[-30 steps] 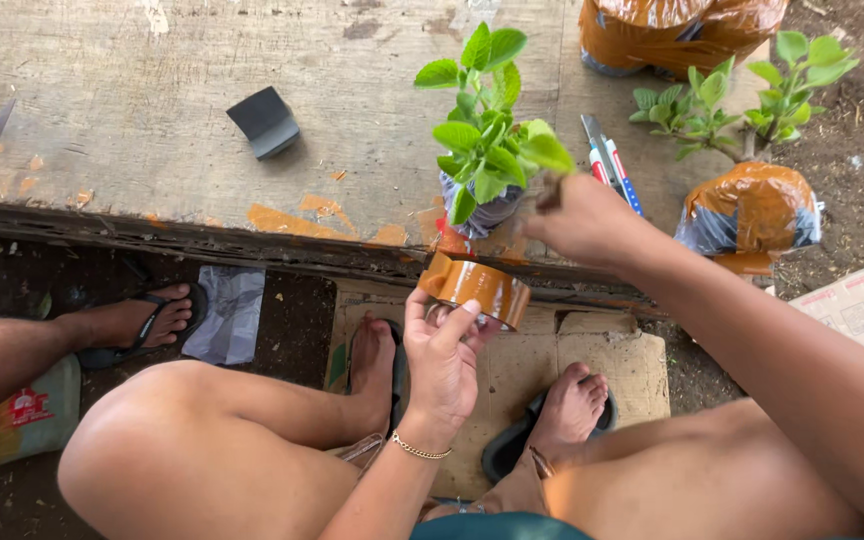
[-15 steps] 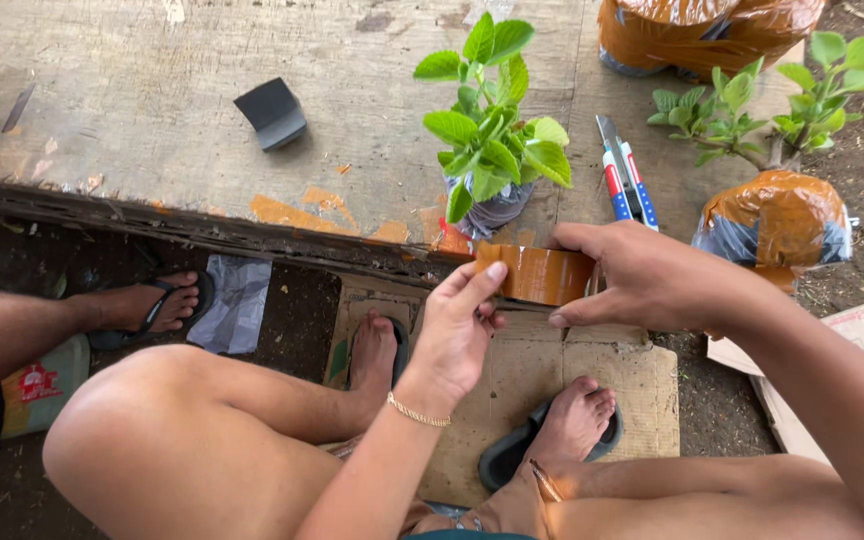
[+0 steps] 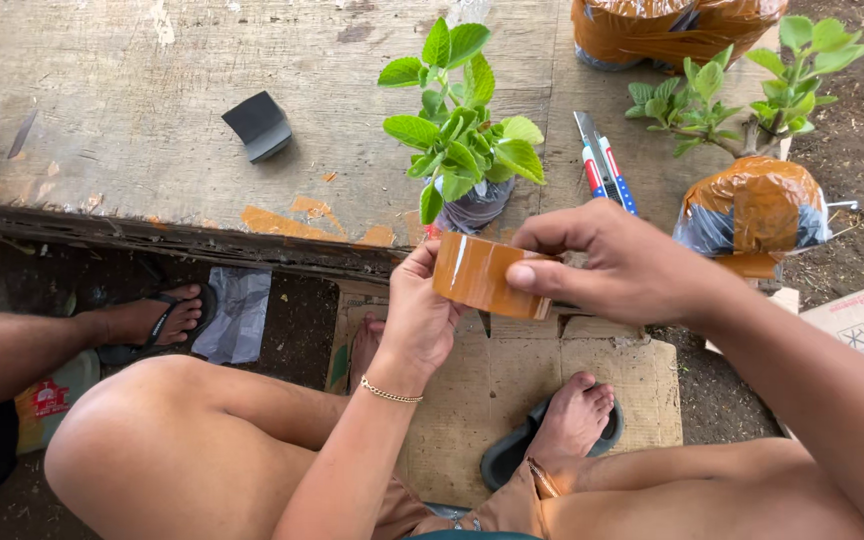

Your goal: The person sits at a low wooden bench and wraps brown packing tape around the plastic-wrapped root balls of potted seedlings, pressing the tape in place and cutting it with a utility knife, then moves to the next pot and repeats the wrapping.

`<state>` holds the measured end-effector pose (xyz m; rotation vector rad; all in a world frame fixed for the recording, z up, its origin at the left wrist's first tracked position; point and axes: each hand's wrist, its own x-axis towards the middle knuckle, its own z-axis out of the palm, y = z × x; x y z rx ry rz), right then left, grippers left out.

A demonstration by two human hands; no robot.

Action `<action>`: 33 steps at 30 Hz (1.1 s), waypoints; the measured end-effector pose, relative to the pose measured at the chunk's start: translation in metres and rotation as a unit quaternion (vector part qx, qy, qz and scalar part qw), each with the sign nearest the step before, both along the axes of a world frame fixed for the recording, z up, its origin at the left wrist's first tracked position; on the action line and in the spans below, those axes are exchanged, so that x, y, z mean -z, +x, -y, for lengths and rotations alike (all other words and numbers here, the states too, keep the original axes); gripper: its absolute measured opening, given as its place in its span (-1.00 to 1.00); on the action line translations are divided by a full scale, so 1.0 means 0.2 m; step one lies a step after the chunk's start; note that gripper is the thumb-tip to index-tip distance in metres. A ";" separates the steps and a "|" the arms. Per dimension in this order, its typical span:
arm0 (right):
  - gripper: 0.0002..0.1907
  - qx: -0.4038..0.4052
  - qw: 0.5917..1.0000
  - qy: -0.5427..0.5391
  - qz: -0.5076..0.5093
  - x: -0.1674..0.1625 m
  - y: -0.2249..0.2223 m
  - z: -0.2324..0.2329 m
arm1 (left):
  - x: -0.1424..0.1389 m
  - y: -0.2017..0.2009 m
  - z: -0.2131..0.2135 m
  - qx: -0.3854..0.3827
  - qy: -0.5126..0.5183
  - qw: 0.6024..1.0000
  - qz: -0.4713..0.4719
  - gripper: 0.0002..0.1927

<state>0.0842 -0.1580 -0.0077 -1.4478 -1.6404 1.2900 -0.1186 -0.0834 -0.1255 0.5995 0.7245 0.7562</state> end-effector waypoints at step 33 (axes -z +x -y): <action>-0.34 0.183 0.959 -0.181 -0.114 0.25 0.26 -0.25 | -0.08 -0.03 -0.23 -0.110 0.102 0.984 -0.096 -0.85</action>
